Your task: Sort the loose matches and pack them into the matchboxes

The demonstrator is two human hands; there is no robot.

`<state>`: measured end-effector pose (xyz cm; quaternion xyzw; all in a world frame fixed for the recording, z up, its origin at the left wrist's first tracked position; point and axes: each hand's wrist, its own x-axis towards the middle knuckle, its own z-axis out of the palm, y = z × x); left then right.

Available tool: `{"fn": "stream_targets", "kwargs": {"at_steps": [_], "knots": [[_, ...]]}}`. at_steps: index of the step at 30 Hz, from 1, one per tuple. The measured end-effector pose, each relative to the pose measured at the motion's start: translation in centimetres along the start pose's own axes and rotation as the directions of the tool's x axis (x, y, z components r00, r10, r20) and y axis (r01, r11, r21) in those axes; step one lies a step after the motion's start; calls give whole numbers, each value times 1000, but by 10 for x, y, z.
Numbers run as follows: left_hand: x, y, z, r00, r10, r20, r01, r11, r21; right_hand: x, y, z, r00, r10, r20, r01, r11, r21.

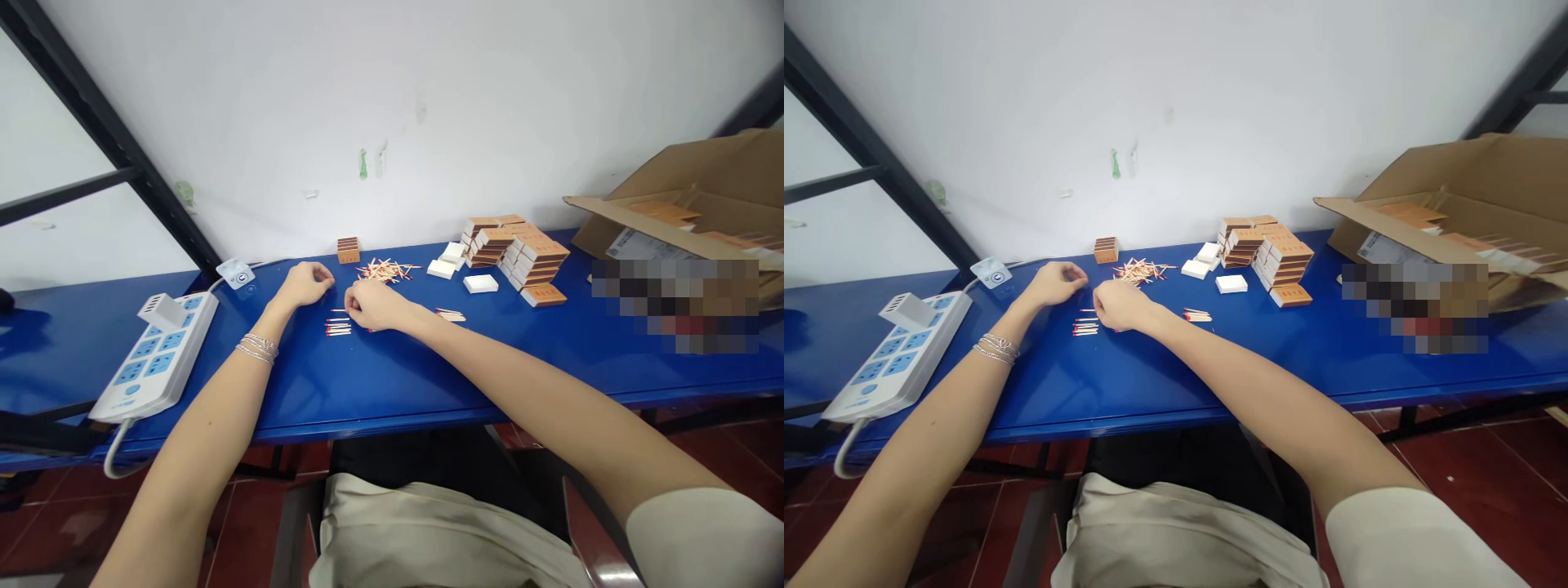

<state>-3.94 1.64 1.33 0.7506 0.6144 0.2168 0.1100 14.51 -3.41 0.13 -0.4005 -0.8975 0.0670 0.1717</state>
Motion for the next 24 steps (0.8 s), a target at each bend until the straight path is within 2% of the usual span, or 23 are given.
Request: {"fn": "stream_targets", "kwargs": {"at_steps": [4, 8, 10, 12, 14, 16, 18, 20, 24], "knots": [[2, -8, -2, 1000, -22, 0, 22, 1000, -5, -3, -3, 1, 1000, -23, -5, 24, 997, 79], [0, -5, -2, 1000, -9, 12, 9, 1000, 0, -4, -2, 2, 990, -122, 66, 103, 966, 238], [-1, -3, -2, 1000, -5, 18, 5, 1000, 0, -3, 2, -1, 989, -128, 76, 104, 959, 265], [-1, -2, -2, 1000, -2, 23, 2, 1000, -4, -3, 11, -7, 997, -66, 39, 55, 969, 240], [-1, -2, -2, 1000, -4, 27, 4, 1000, -8, -4, 23, -16, 998, 62, -32, -55, 983, 175], [0, -3, -1, 1000, 0, 30, 0, 1000, -17, -6, 38, -25, 973, 207, -100, -200, 977, 80], [0, -4, 1, 999, 21, 39, -20, 999, -34, -9, 52, -31, 949, 291, -120, -293, 956, 0], [0, -4, 2, 997, 48, 54, -46, 998, -48, -12, 62, -33, 944, 314, -100, -316, 949, -7], [-1, -2, 3, 993, 78, 85, -74, 996, -53, -15, 69, -30, 969, 242, -53, -239, 969, 61]]}}
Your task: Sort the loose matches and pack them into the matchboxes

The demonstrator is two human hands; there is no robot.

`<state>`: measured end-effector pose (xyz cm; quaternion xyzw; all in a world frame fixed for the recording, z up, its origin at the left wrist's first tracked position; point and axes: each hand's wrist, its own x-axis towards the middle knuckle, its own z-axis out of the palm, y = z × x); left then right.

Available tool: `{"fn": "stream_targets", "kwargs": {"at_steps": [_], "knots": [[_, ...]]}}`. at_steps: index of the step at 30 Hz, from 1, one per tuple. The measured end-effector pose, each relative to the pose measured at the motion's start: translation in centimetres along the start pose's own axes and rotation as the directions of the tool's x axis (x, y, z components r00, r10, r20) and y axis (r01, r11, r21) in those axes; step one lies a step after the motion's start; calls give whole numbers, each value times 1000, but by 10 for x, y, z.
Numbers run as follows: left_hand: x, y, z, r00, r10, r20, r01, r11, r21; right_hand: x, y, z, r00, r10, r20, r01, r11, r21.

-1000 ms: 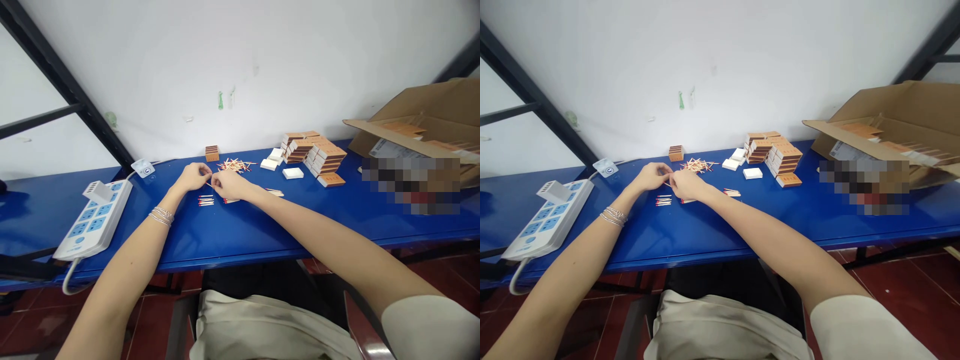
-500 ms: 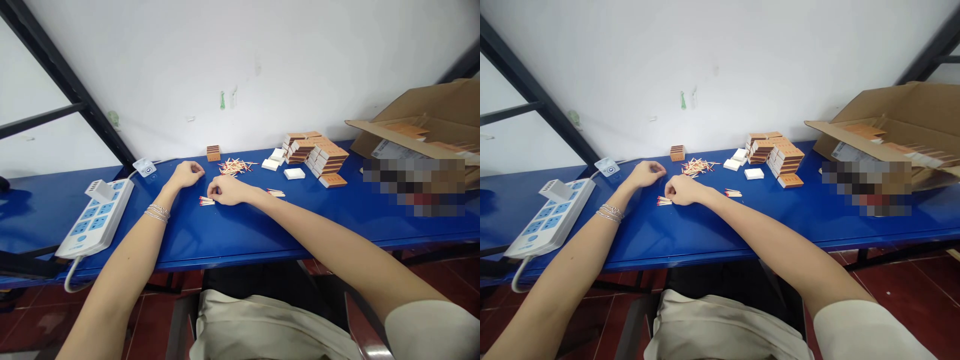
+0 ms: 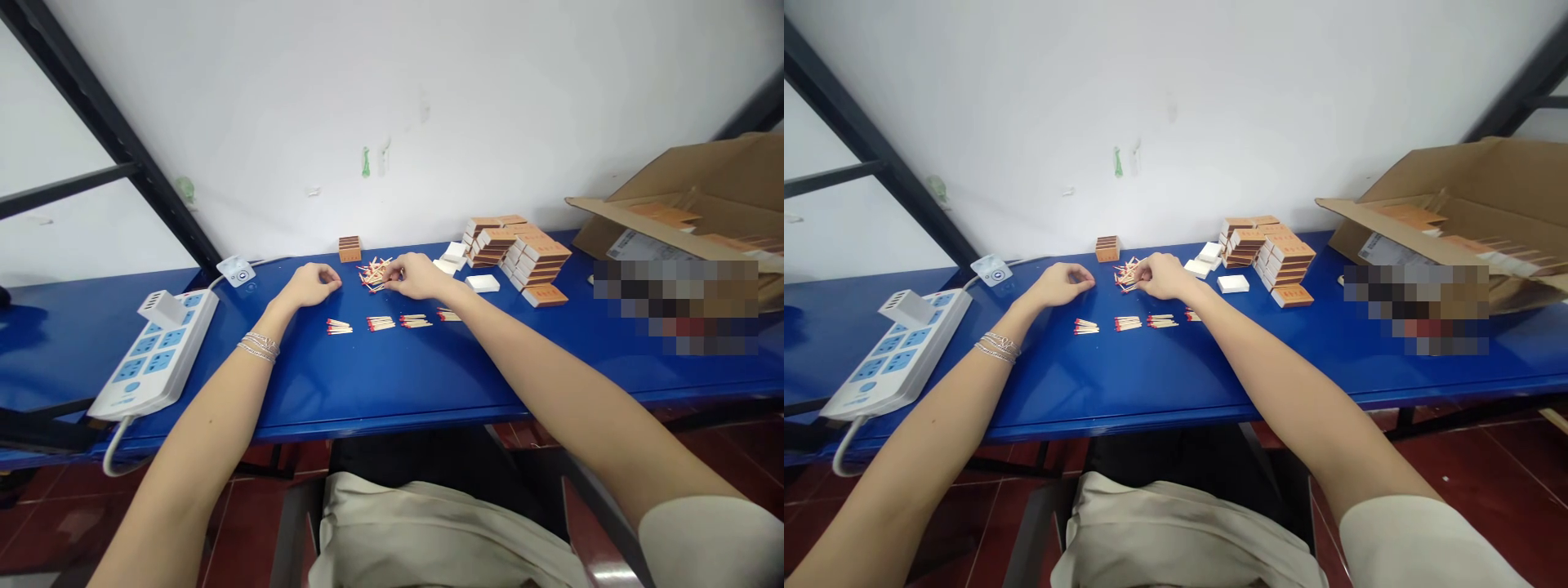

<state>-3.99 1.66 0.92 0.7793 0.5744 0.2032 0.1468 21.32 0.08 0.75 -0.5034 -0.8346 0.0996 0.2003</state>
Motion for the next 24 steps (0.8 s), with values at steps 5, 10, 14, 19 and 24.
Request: {"fn": "stream_targets", "kwargs": {"at_steps": [5, 10, 14, 19, 24], "knots": [[-1, 3, 0, 1000, -10, 5, 10, 1000, -22, 2, -2, 8, 997, -58, 44, 58, 998, -15], [-1, 2, 0, 1000, -13, 15, 13, 1000, -7, 3, -8, 14, 999, -43, 14, 45, 993, -114], [0, 0, 1, 1000, -3, 18, 3, 1000, 9, 4, -11, 16, 999, -44, 31, 49, 981, -189], [1, -1, 2, 1000, 12, 9, -12, 1000, -1, 4, -9, 13, 998, 0, 56, 13, 974, -224], [-1, 4, 4, 998, 68, -18, -68, 997, -38, 3, -6, 6, 996, 90, 21, -91, 996, 16]]}}
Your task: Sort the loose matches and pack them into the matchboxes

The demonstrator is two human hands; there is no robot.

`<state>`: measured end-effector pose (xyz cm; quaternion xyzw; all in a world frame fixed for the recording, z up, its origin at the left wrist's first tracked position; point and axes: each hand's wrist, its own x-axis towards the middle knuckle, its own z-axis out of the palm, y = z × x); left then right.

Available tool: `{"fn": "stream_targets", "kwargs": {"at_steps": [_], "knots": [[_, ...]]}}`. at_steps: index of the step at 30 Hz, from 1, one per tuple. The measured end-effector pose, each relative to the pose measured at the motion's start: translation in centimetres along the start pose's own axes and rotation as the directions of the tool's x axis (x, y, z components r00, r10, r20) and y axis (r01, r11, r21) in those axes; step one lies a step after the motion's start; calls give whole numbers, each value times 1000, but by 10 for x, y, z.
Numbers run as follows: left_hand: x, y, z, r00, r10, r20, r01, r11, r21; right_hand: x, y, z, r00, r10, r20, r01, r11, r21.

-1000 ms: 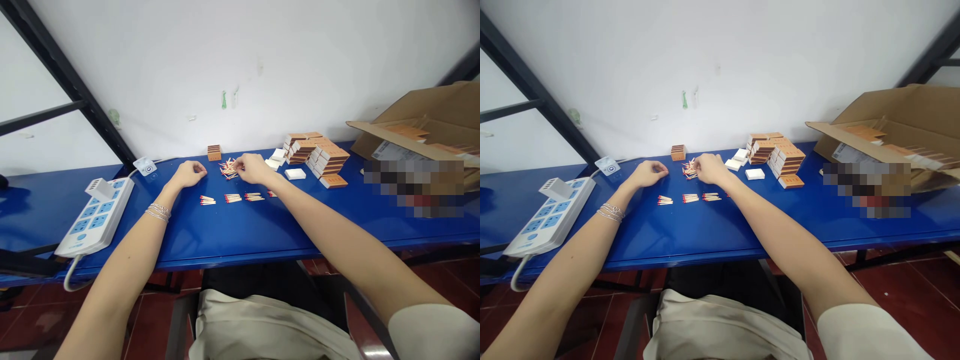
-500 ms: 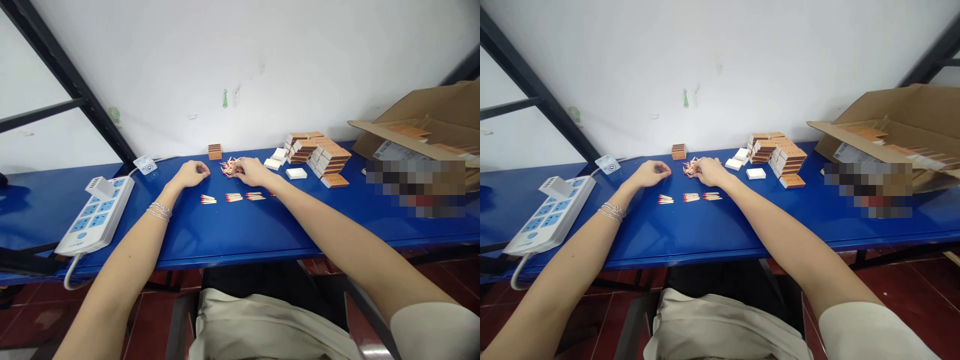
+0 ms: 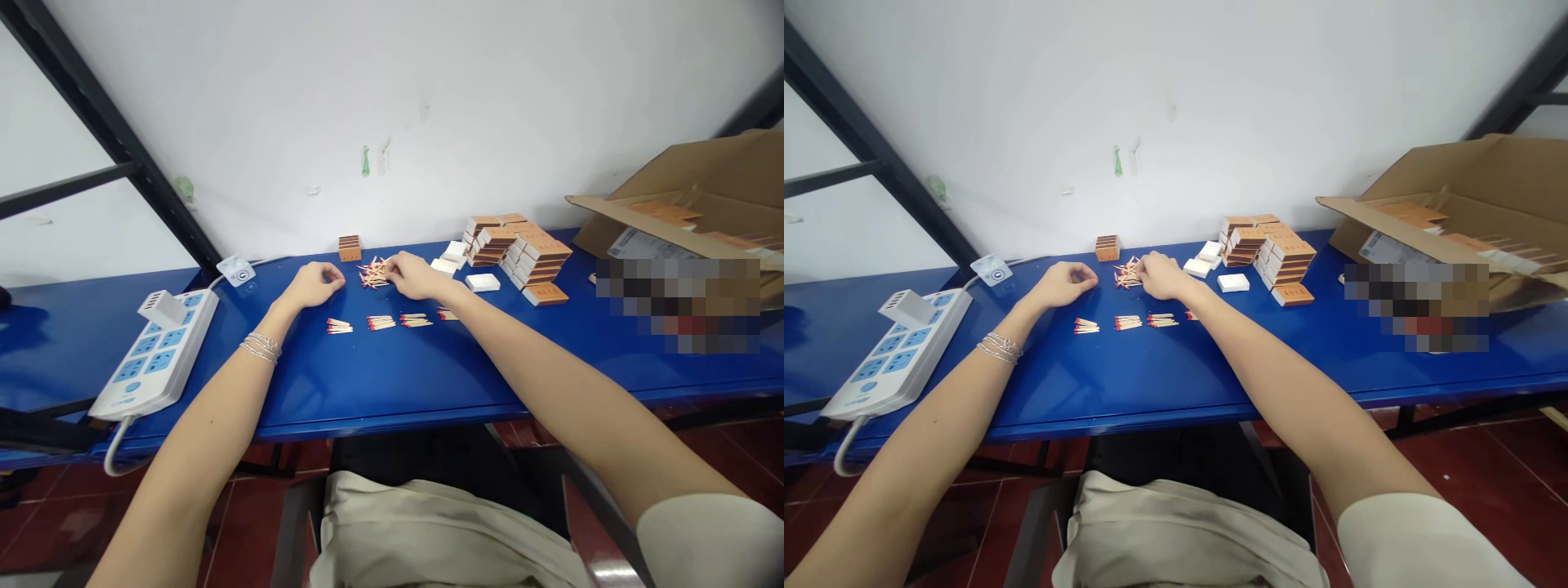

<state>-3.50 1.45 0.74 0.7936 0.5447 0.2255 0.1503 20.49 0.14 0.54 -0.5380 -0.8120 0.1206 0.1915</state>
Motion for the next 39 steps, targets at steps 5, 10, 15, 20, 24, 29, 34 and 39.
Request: {"fn": "stream_targets", "kwargs": {"at_steps": [5, 10, 15, 20, 24, 29, 34, 39], "knots": [[-7, 24, 9, 998, 57, -41, -68, 936, -345, -3, -4, -1, 1000, -3, -27, 15, 889, 458], [-13, 45, 18, 997, 32, -64, -62, 831, -554, -7, -17, 6, 999, 11, -34, 15, 735, 678], [-12, 45, 21, 995, 31, -98, -84, 799, -596, -8, -23, 9, 999, 30, -44, 11, 695, 719], [-13, 44, 20, 996, 9, -92, -64, 789, -611, -7, -19, 10, 999, -5, -37, 32, 621, 783], [-13, 43, 19, 997, 4, -76, -50, 787, -615, -7, -17, 11, 998, 43, -35, 0, 623, 782], [-13, 41, 21, 998, -15, -67, -30, 781, -624, -8, -19, 13, 995, 90, -37, -29, 636, 771], [-11, 39, 17, 998, -35, -43, 2, 806, -591, -4, -18, 13, 980, 166, -113, -30, 677, 735], [-5, 20, 6, 982, -93, -162, 53, 970, -238, -10, -27, 14, 972, 19, -236, 98, 873, 477]]}}
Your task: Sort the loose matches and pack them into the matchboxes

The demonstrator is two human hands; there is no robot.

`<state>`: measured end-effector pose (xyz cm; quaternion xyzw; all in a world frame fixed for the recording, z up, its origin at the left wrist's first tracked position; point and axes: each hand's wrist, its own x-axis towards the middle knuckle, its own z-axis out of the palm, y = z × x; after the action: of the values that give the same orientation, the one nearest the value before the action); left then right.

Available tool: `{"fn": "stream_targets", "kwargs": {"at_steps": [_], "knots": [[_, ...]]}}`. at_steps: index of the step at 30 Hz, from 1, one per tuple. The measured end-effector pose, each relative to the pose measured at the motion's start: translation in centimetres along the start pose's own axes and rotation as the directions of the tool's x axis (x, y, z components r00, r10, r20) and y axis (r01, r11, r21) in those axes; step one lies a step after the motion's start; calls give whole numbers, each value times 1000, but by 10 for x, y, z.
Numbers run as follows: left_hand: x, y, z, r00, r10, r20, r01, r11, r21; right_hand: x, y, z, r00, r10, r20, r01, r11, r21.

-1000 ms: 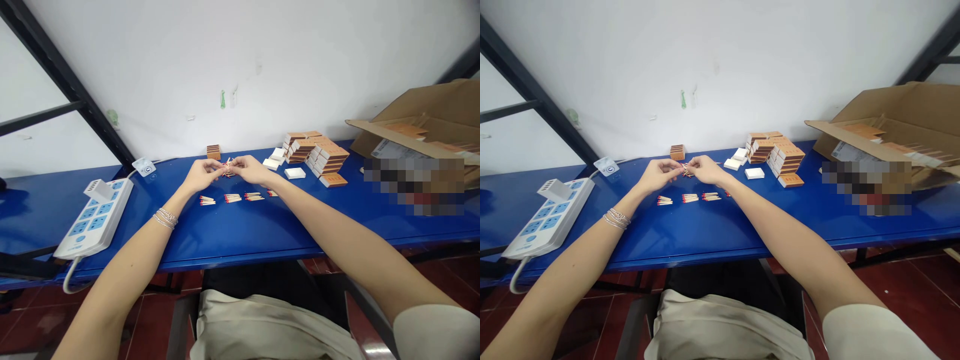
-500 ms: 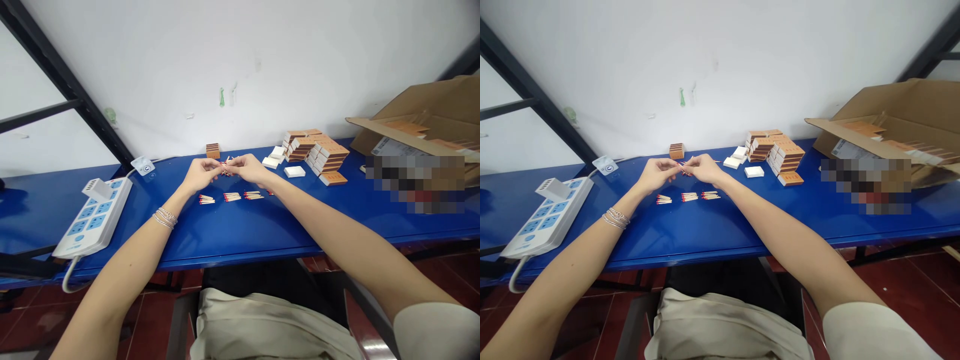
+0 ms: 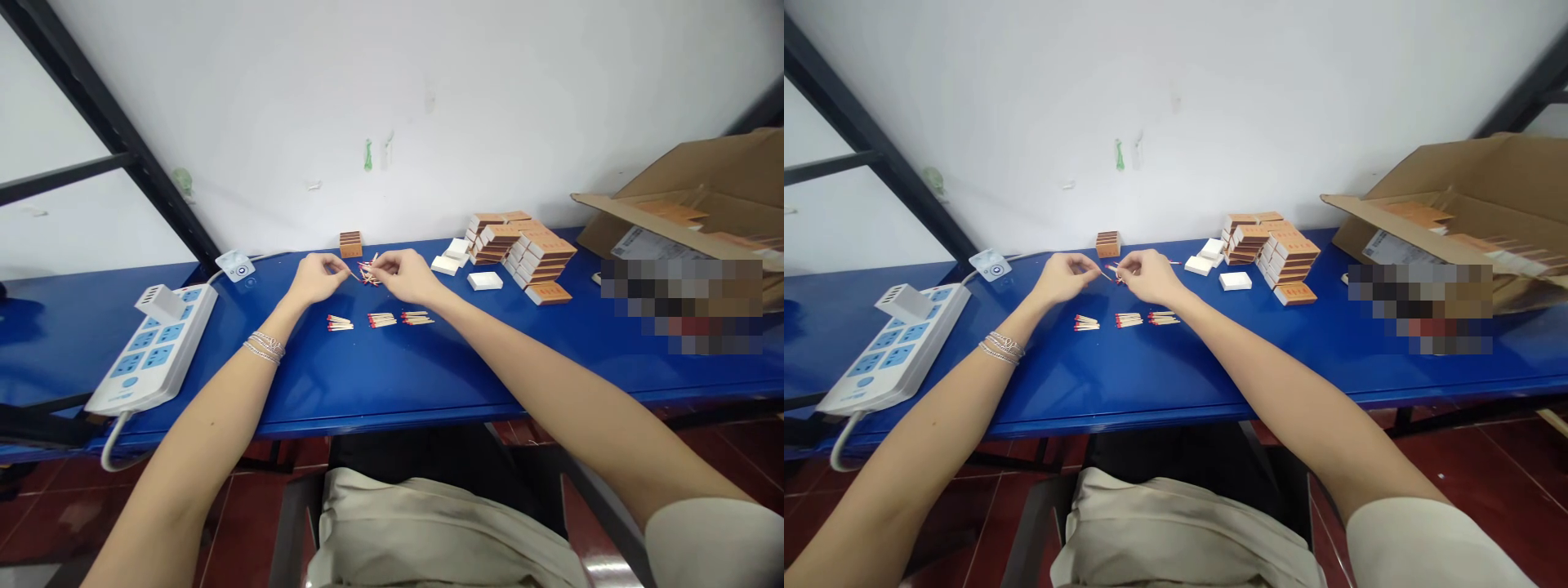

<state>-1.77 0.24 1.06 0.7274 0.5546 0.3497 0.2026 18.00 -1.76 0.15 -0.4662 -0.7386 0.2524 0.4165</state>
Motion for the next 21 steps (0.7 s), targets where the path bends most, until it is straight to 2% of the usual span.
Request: {"fn": "stream_targets", "kwargs": {"at_steps": [2, 4, 8, 11, 15, 21], "knots": [[4, -8, -5, 998, -11, -59, 17, 994, 112, -5, -7, 8, 991, -102, 90, 110, 990, -87], [6, -14, -9, 996, -29, -87, 41, 990, 138, -10, -15, 20, 974, -154, 167, 180, 972, -154], [8, -19, -10, 994, -41, -100, 55, 989, 141, -13, -23, 42, 967, -116, 229, 181, 940, -289], [9, -19, -10, 994, -47, -103, 60, 990, 126, -14, -25, 48, 955, -101, 280, 182, 942, -280], [9, -19, -9, 995, -38, -91, 48, 992, 112, -14, -28, 42, 939, -78, 334, 148, 970, -192], [9, -20, -9, 995, -33, -94, 41, 996, 83, -2, -21, 10, 979, -37, 200, 80, 973, -216]]}}
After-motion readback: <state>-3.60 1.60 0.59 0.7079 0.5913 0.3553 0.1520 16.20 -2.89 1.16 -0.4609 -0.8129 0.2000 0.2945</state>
